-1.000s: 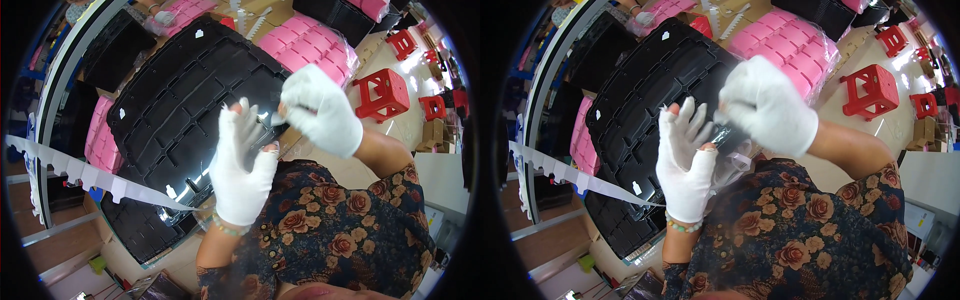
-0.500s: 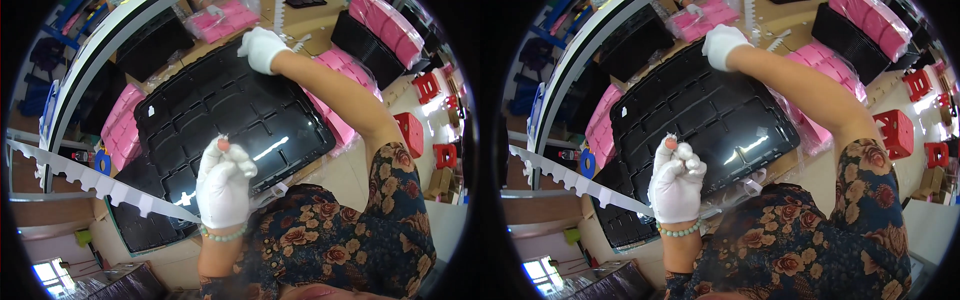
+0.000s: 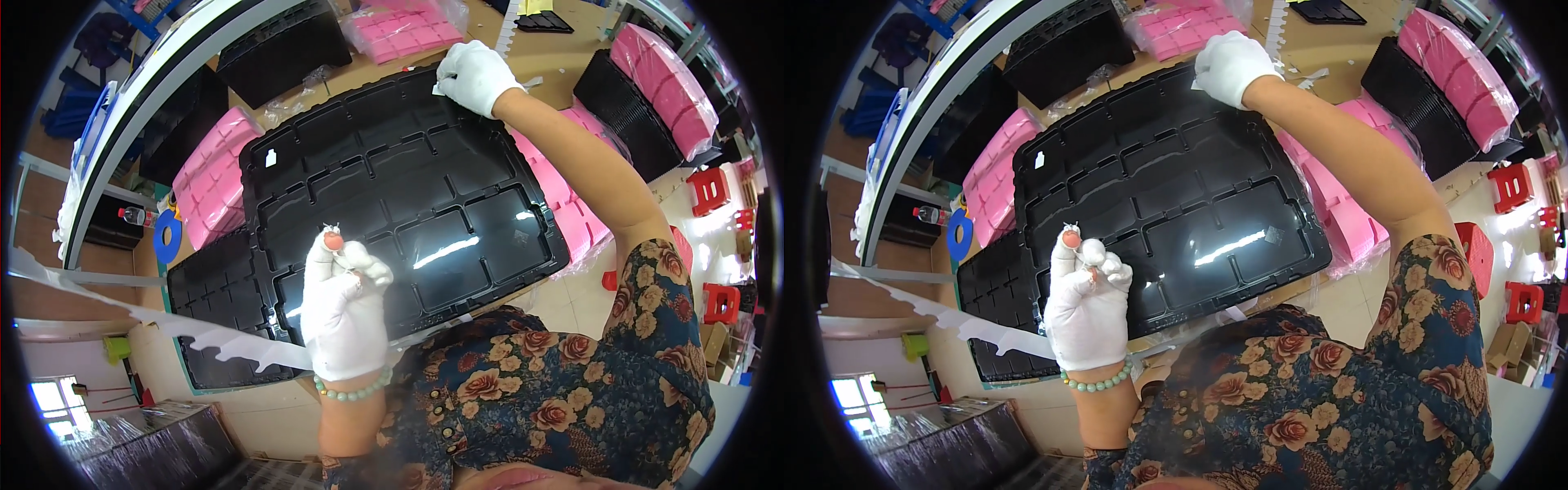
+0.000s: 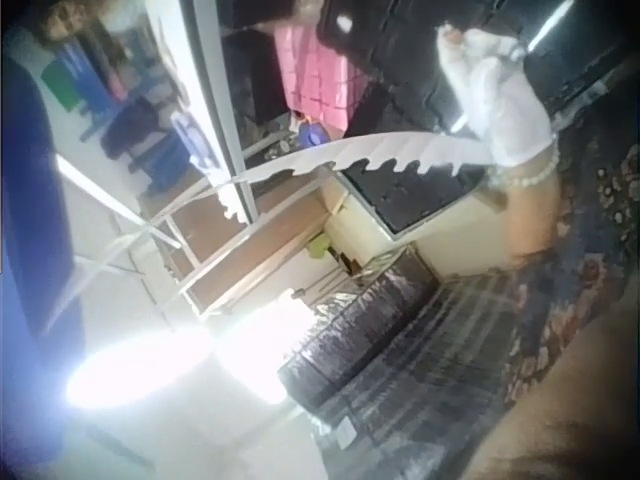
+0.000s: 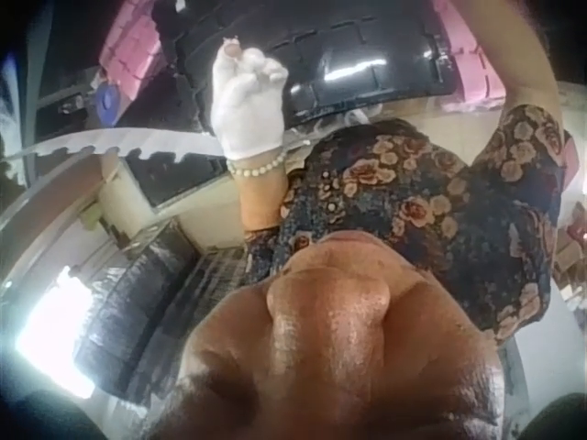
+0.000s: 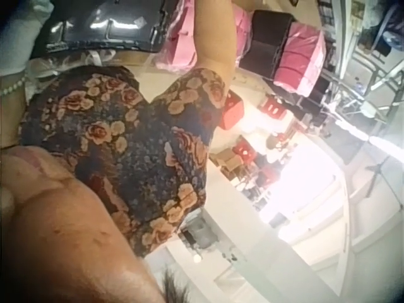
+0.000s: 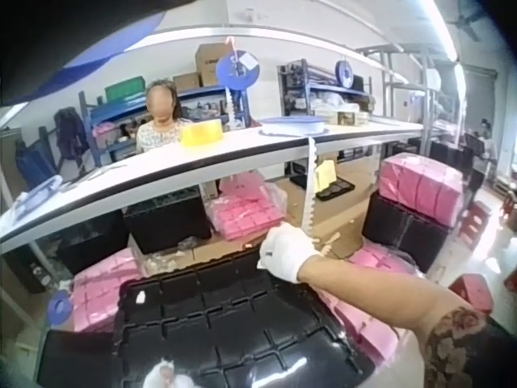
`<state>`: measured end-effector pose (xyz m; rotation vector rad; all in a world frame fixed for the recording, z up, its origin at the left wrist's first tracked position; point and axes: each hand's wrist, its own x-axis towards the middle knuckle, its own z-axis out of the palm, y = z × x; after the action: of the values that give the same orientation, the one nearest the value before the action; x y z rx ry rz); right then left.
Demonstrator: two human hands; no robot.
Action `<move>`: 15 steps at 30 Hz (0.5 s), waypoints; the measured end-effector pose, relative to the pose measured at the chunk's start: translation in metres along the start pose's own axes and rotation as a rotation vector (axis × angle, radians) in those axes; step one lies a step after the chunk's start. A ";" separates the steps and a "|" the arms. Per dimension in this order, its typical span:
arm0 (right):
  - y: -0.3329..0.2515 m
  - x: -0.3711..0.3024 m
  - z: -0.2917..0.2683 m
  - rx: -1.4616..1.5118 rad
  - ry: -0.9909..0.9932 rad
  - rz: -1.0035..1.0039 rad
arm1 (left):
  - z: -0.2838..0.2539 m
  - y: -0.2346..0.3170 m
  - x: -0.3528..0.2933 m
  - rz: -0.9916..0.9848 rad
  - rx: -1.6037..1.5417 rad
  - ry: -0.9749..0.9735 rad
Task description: The person assembles plastic trays by hand, inserting foam padding into them and applying adhesive tape.
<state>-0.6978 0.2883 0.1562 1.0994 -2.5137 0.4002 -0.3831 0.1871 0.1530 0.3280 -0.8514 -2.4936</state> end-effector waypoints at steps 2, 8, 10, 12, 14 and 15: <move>0.000 0.003 0.004 -0.065 -0.024 -0.029 | -0.002 0.001 0.002 -0.011 -0.024 0.002; -0.045 -0.017 -0.012 -0.203 0.141 -0.276 | -0.005 0.001 0.002 -0.027 -0.024 -0.071; -0.086 -0.039 -0.032 0.356 0.147 -0.431 | -0.003 -0.001 0.002 -0.011 -0.037 -0.038; -0.121 -0.061 -0.038 0.671 0.094 -0.568 | -0.001 0.000 0.004 -0.027 -0.029 -0.056; -0.153 -0.071 -0.045 0.741 0.098 -0.540 | -0.003 0.009 0.006 -0.038 0.004 -0.082; -0.162 -0.071 -0.048 0.754 0.047 -0.554 | -0.007 0.013 0.006 -0.020 0.052 -0.037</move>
<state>-0.5215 0.2468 0.1855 1.9420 -1.9000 1.2270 -0.3809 0.1719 0.1555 0.3099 -0.9334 -2.5066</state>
